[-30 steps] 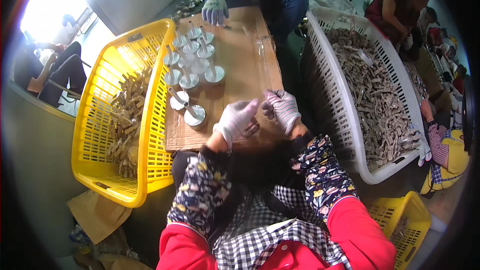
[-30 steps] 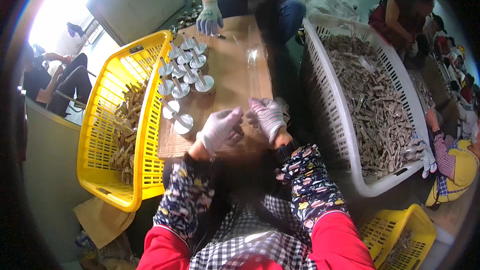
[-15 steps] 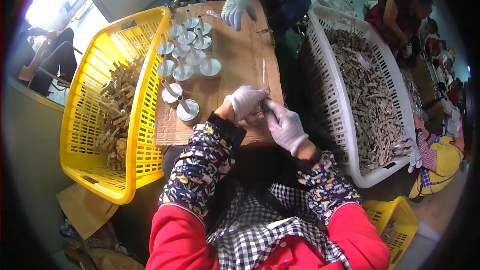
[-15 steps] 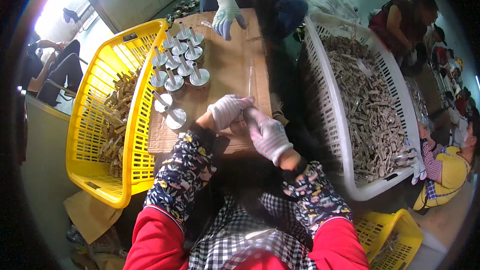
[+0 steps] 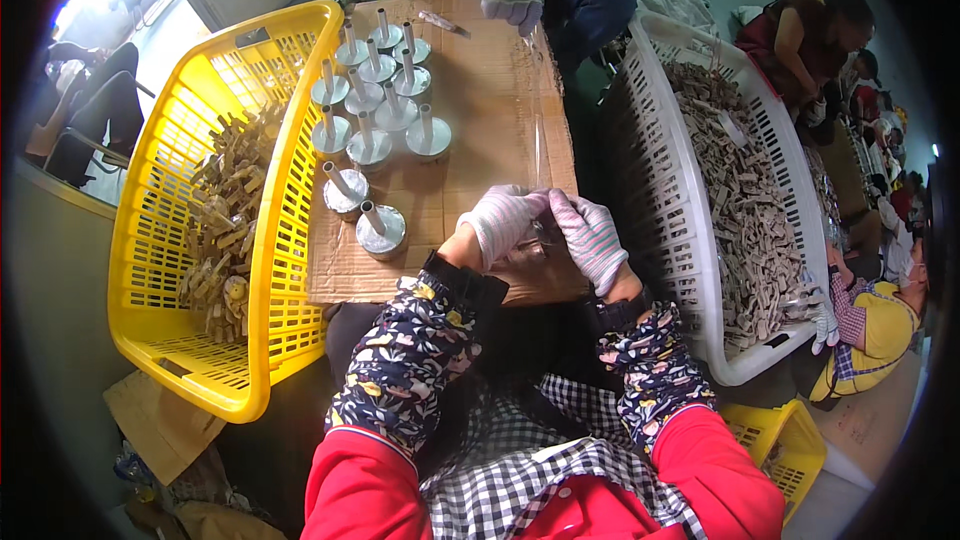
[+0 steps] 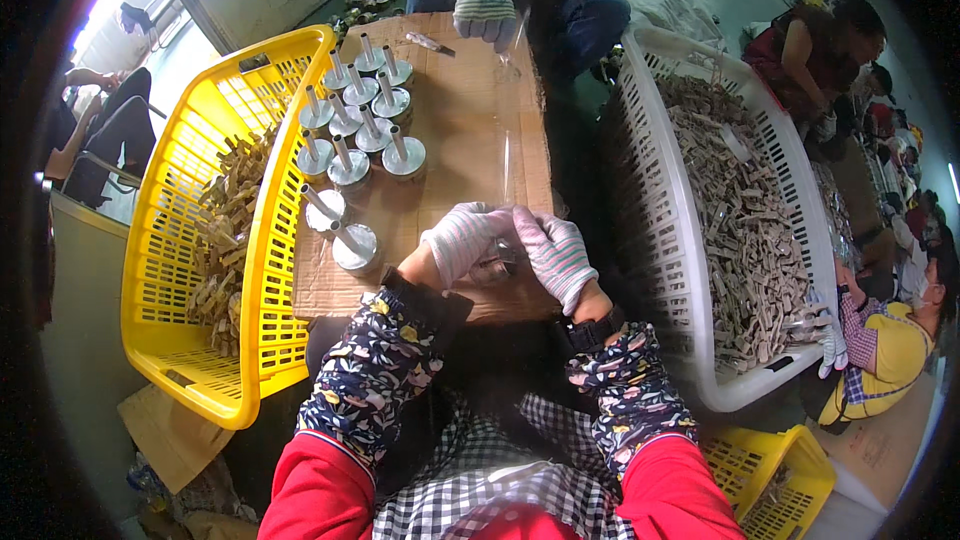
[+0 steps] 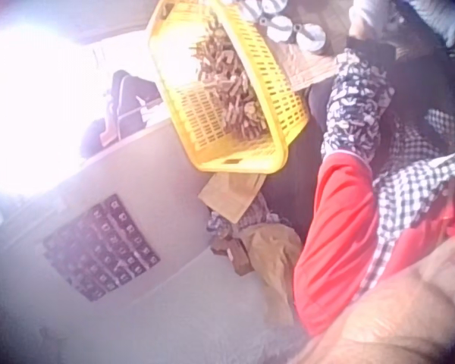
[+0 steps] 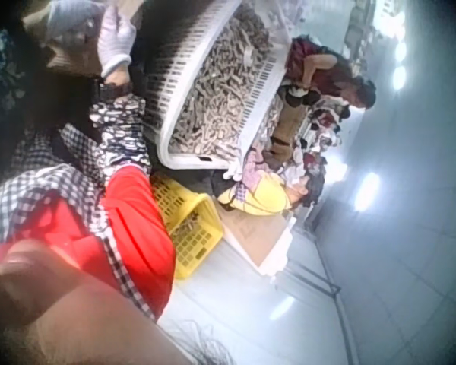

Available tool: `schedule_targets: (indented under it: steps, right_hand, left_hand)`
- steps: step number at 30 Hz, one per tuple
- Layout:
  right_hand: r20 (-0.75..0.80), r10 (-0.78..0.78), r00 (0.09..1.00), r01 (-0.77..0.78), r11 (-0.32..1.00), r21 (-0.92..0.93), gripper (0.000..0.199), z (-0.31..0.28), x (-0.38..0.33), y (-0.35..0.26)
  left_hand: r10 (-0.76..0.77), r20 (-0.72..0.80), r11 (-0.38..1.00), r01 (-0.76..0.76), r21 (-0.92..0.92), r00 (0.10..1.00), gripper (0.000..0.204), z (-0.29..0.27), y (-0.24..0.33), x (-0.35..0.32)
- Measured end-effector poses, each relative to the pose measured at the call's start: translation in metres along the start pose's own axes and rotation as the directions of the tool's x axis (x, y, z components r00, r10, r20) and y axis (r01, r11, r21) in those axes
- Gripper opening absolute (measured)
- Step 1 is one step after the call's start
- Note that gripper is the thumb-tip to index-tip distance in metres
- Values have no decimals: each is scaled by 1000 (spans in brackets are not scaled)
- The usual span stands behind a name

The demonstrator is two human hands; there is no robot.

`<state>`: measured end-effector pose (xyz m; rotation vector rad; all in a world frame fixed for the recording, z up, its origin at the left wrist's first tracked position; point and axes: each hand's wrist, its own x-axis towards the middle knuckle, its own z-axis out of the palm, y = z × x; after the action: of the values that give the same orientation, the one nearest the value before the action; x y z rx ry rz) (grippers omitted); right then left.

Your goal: Manually assembling and inspecting metal funnel-like parts and plastic brackets.

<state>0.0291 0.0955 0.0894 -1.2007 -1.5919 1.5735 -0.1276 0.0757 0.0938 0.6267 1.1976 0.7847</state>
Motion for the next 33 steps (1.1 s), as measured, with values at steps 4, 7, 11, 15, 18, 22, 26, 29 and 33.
schedule_targets:
  steps: [4, 7, 11, 15, 18, 22, 26, 29, 33]
  right_hand:
    - [13, 32, 999, -33, 995, 92, 34, 5, 3, -1]
    - [20, 41, 999, -43, 987, 154, 34, 7, 9, 9]
    - [20, 39, 999, -42, 988, 150, 34, 8, 11, 16]
    - [-11, 7, 1000, -7, 1000, 9, 34, 6, 12, 23]
    - [-12, 45, 999, -44, 999, 11, 34, 9, 7, 16]
    - [-5, 10, 1000, -9, 998, 66, 35, 2, 10, 18]
    - [-287, -143, 947, 45, 945, -323, 51, -37, 37, -15]
    - [-132, -327, 936, 113, 633, -766, 52, -86, 133, -68]
    - [-220, -133, 966, -153, 390, -908, 52, -97, 162, -104]
  left_hand:
    - [24, 29, 999, -24, -22, 999, 18, -3, 2, -1]
    - [64, -18, 995, -62, 84, 998, 29, -2, 0, -1]
    - [59, -47, 996, -55, 71, 997, 27, -4, -13, 8]
    - [32, -38, 994, -28, 101, 999, 27, 1, -7, 0]
    - [0, -96, 997, 7, 74, 995, 29, 4, -8, -2]
    - [119, -40, 985, -113, 132, 992, 31, 2, -12, 4]
    - [-23, -67, 994, 16, -108, 997, 31, 12, -14, -17]
    - [23, -37, 999, -24, -40, 999, 34, 16, -1, -4]
    - [31, -29, 997, -29, 68, 999, 38, 17, -6, -10]
